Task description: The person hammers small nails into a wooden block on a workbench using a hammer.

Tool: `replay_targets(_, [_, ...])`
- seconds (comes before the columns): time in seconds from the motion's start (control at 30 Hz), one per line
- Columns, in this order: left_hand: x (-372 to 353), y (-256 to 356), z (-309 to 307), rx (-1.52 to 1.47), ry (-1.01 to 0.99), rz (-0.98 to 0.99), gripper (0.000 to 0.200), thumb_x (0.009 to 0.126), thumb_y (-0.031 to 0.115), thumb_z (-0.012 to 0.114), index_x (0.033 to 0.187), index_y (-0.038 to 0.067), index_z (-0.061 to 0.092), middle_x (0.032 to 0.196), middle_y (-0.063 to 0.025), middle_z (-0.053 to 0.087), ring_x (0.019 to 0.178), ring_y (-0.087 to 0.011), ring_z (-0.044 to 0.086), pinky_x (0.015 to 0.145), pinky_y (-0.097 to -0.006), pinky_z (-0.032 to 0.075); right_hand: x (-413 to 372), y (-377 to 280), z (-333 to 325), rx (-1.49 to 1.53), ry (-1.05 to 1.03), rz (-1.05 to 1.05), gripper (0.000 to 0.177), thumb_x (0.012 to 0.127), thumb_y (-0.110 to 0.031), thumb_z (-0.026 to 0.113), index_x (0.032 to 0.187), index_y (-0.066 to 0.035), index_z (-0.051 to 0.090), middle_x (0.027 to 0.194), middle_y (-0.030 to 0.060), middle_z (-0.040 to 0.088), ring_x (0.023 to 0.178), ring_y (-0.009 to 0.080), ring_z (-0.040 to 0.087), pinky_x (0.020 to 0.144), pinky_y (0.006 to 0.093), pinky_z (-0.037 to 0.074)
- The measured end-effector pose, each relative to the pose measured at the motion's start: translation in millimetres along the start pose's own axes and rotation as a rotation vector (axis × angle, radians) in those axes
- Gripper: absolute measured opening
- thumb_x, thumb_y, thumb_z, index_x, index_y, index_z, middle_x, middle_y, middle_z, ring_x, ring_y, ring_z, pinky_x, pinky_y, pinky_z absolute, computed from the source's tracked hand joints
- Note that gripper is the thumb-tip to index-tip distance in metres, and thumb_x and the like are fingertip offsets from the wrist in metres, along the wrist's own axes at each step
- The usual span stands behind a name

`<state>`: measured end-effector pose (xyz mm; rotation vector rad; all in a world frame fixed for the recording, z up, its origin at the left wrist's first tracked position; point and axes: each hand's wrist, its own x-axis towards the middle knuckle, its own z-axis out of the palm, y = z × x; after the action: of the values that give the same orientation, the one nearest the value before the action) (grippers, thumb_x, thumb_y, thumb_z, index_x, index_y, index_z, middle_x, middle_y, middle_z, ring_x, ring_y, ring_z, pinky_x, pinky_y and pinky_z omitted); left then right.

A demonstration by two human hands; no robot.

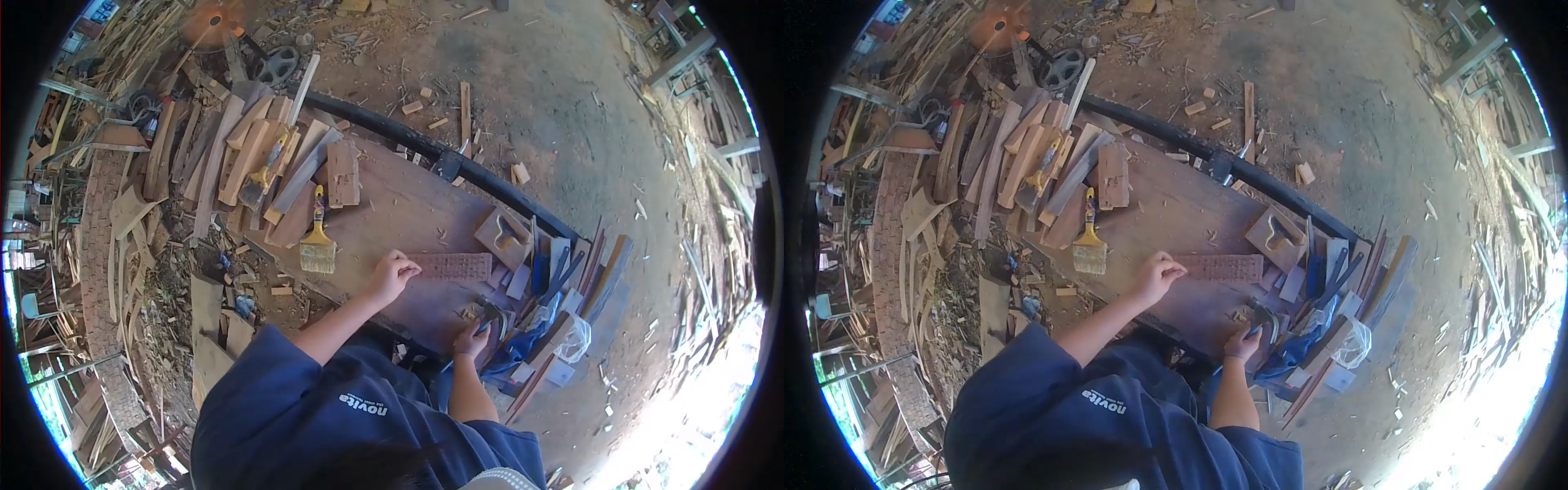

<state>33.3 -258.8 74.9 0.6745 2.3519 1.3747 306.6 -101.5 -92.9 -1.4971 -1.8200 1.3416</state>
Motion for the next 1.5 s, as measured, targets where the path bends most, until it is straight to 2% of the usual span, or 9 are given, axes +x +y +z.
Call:
replay_targets(0.07, [-10,-23,1,-0.063,0.052,-0.066,0.007,0.083,0.008,0.074,0.088,0.004,0.073,0.081,-0.0099,0.068,0.069,-0.0199,0.064,0.064,-0.0321,0.049,4,21,3,0.082,-0.003,0.032,0.034,0.100,-0.031,0.055,0.128,-0.012,0.046,0.059,-0.0010,0.044,0.038,0.0086,0.040,0.031,0.0270,0.032])
replay_targets(0.3, [-32,-55,18,-0.230,0.244,-0.160,0.006,0.085,0.006,0.073,0.090,0.002,0.073,0.077,-0.0081,0.070,0.063,-0.0143,0.062,0.060,-0.0303,0.050,-16,-72,-3,0.261,-0.064,0.190,0.033,0.101,-0.031,0.054,0.125,-0.011,0.046,0.057,-0.0012,0.043,0.038,0.0097,0.040,0.032,0.0276,0.034])
replay_targets(0.33, [-33,-56,22,-0.358,0.209,-0.271,0.009,0.086,0.005,0.073,0.094,0.000,0.071,0.078,-0.0056,0.070,0.063,-0.0113,0.061,0.059,-0.0265,0.049,-17,-81,-3,0.233,-0.068,0.197,0.033,0.101,-0.031,0.054,0.125,-0.010,0.046,0.057,-0.0012,0.042,0.038,0.0098,0.040,0.032,0.0277,0.034])
replay_targets(0.4, [-35,-59,27,-0.527,0.221,-0.434,0.013,0.086,0.004,0.072,0.099,0.001,0.071,0.080,-0.0050,0.071,0.066,-0.0092,0.062,0.058,-0.0235,0.048,3,-10,3,0.088,-0.002,-0.023,0.032,0.101,-0.032,0.054,0.123,-0.010,0.046,0.057,-0.0015,0.041,0.038,0.0100,0.040,0.032,0.0278,0.034])
replay_targets(0.5, [-38,-62,36,-0.709,0.283,-0.549,0.014,0.084,0.004,0.075,0.096,0.003,0.068,0.082,-0.0012,0.068,0.068,-0.0083,0.061,0.055,-0.0214,0.046,-7,-43,-3,0.228,-0.069,0.134,0.037,0.101,-0.031,0.055,0.123,-0.003,0.049,0.059,0.0027,0.050,0.039,0.0114,0.046,0.033,0.0282,0.036])
replay_targets(0.77, [-33,-86,56,-0.393,0.351,-0.327,0.013,0.085,0.014,0.076,0.088,0.003,0.071,0.078,-0.0032,0.071,0.070,-0.0097,0.064,0.067,-0.0266,0.051,-17,-94,-2,0.276,-0.090,0.205,0.028,0.100,-0.029,0.055,0.114,-0.005,0.048,0.055,0.0007,0.047,0.037,0.0101,0.045,0.032,0.0269,0.035])
replay_targets(0.97, [-22,-43,44,-0.286,0.329,-0.327,0.012,0.084,0.014,0.077,0.088,0.003,0.073,0.079,-0.0041,0.072,0.070,-0.0107,0.066,0.066,-0.0268,0.051,-19,-98,-3,0.296,-0.095,0.221,0.027,0.101,-0.026,0.054,0.115,-0.004,0.047,0.055,0.0016,0.047,0.036,0.0106,0.045,0.032,0.0272,0.035])
replay_targets(1.3, [-19,-51,52,-0.261,0.291,-0.245,0.010,0.084,0.010,0.077,0.085,0.001,0.072,0.075,-0.0026,0.070,0.067,-0.0083,0.062,0.065,-0.0242,0.049,-19,-99,-2,0.303,-0.082,0.263,0.028,0.101,-0.025,0.055,0.120,-0.006,0.047,0.054,0.0017,0.046,0.036,0.0112,0.043,0.032,0.0278,0.035])
replay_targets(1.5, [-22,-57,54,-0.226,0.323,-0.153,0.007,0.081,0.013,0.078,0.080,0.009,0.072,0.069,-0.0004,0.069,0.060,-0.0116,0.063,0.064,-0.0270,0.045,-16,-92,-5,0.301,-0.109,0.240,0.030,0.101,-0.025,0.055,0.123,-0.006,0.046,0.054,0.0016,0.046,0.036,0.0112,0.043,0.032,0.0278,0.036])
